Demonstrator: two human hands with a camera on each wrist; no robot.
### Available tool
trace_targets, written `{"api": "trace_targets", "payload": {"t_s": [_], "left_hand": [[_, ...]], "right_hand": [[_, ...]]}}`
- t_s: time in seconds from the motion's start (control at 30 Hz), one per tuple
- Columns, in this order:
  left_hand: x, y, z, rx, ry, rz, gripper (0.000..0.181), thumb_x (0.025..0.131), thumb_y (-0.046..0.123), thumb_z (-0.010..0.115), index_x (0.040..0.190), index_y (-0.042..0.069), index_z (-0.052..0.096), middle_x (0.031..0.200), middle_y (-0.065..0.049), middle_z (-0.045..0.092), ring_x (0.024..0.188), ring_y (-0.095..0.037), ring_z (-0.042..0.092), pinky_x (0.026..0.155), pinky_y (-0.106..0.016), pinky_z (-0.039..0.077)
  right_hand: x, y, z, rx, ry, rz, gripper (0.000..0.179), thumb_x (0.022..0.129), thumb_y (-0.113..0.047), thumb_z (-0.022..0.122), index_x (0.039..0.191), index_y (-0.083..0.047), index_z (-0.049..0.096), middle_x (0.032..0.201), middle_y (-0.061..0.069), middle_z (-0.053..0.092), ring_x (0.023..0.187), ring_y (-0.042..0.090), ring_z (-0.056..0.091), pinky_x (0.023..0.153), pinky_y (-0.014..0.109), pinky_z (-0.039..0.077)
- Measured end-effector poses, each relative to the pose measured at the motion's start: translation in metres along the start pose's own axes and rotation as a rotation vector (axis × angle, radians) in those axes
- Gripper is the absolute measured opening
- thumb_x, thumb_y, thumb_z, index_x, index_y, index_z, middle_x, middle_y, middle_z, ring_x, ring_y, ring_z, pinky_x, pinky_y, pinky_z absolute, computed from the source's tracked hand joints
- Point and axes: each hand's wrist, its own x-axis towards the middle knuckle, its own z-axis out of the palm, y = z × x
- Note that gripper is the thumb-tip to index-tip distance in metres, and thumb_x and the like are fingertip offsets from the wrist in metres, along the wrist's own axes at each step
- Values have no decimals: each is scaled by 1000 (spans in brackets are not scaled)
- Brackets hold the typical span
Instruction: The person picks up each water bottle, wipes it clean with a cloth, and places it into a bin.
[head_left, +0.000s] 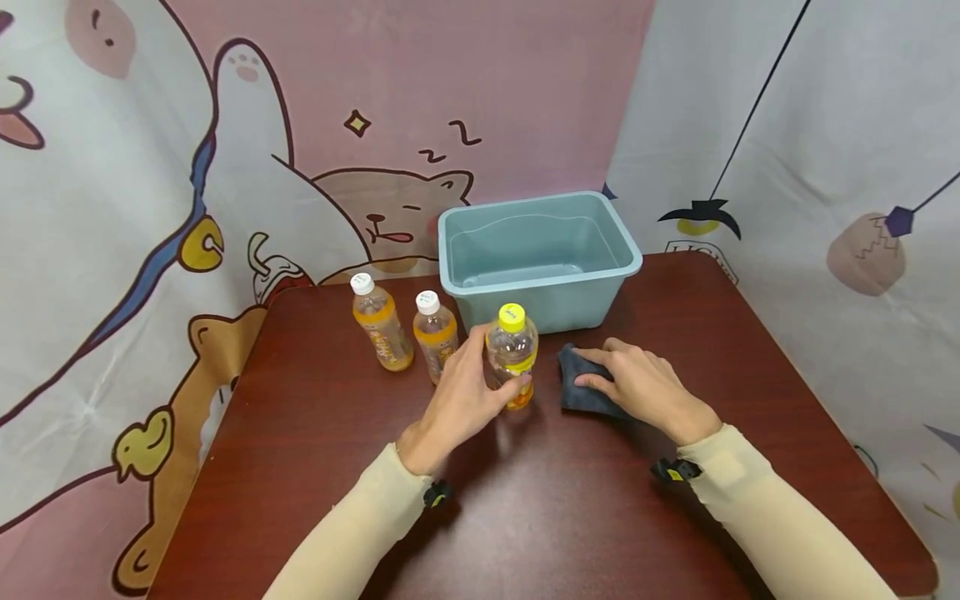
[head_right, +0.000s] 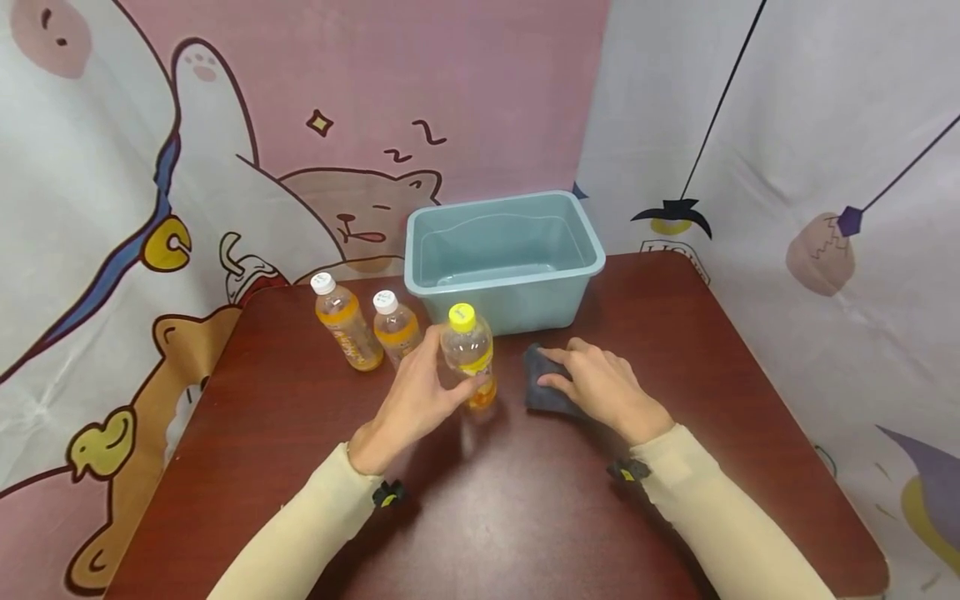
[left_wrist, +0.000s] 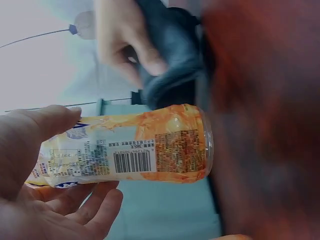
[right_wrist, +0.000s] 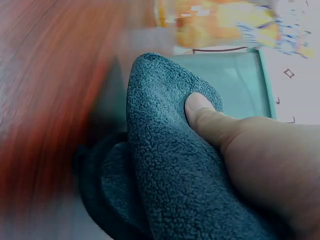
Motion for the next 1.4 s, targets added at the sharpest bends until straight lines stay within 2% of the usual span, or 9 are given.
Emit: {"api": "trace_targets", "payload": {"t_s": [0.2, 0.33, 0.53, 0.67, 0.9, 1.0, 1.17, 1.23, 1.4], "left_hand": [[11, 14, -11, -52, 19, 47, 78, 98, 24, 97, 160, 10, 52, 145, -11, 75, 124, -27, 77, 105, -50, 69], [18, 23, -19, -77, 33, 66, 80, 98, 24, 97, 161, 10, 51, 145, -11, 74, 126, -26, 77, 105, -50, 70], [28, 35, -30, -36, 68, 96, 81, 98, 27, 98, 161, 9, 51, 145, -10, 75, 128, -24, 77, 103, -43, 70], [37, 45, -40, -38, 88, 118, 85, 99, 26, 97, 164, 8, 47, 146, -11, 74, 127, -25, 77, 102, -44, 71], [58, 63, -64, -30, 144, 171, 93, 101, 27, 93, 171, 9, 36, 144, -13, 75, 120, -25, 78, 93, -41, 70], [68, 69, -75, -3, 174, 197, 99, 100, 27, 93, 174, 9, 29, 145, -14, 74, 120, -26, 77, 94, -42, 69], [86, 76, -90, 5, 226, 288, 121, 99, 23, 93, 184, 16, 7, 156, -15, 66, 130, -24, 74, 105, -42, 67], [93, 77, -96, 21, 260, 341, 125, 99, 22, 92, 185, 17, 2, 154, -15, 65, 129, -22, 72, 102, -40, 67], [110, 81, -111, 74, 320, 432, 119, 98, 21, 91, 183, 15, 7, 145, -15, 67, 126, -22, 70, 100, -37, 66]], "right_hand": [[3, 8, 9, -47, 14, -20, 56, 106, -46, 87, 154, -21, 78, 107, 9, 74, 70, 19, 64, 53, 40, 53], [4, 12, 14, -63, 22, -30, 54, 106, -47, 87, 153, -20, 79, 105, 9, 73, 72, 21, 66, 54, 44, 56], [6, 14, 18, -67, 27, -37, 53, 107, -45, 87, 152, -19, 79, 106, 9, 74, 73, 22, 68, 54, 46, 57], [5, 14, 20, -66, 25, -31, 52, 107, -45, 86, 152, -20, 80, 107, 10, 75, 74, 23, 69, 56, 47, 59], [4, 16, 20, -58, 18, -25, 52, 108, -44, 86, 152, -18, 79, 109, 11, 75, 75, 23, 70, 57, 47, 59], [4, 17, 20, -57, 12, -20, 52, 108, -44, 86, 153, -18, 79, 110, 11, 76, 76, 23, 69, 58, 47, 60], [3, 18, 21, -46, 2, -13, 53, 108, -44, 85, 153, -18, 78, 112, 12, 76, 77, 22, 68, 58, 45, 59], [3, 19, 21, -46, 2, -13, 53, 108, -44, 85, 153, -18, 78, 110, 12, 76, 75, 21, 66, 56, 43, 57], [2, 18, 21, -51, 9, -15, 52, 108, -44, 85, 154, -18, 78, 108, 12, 74, 70, 19, 62, 54, 40, 52]]}}
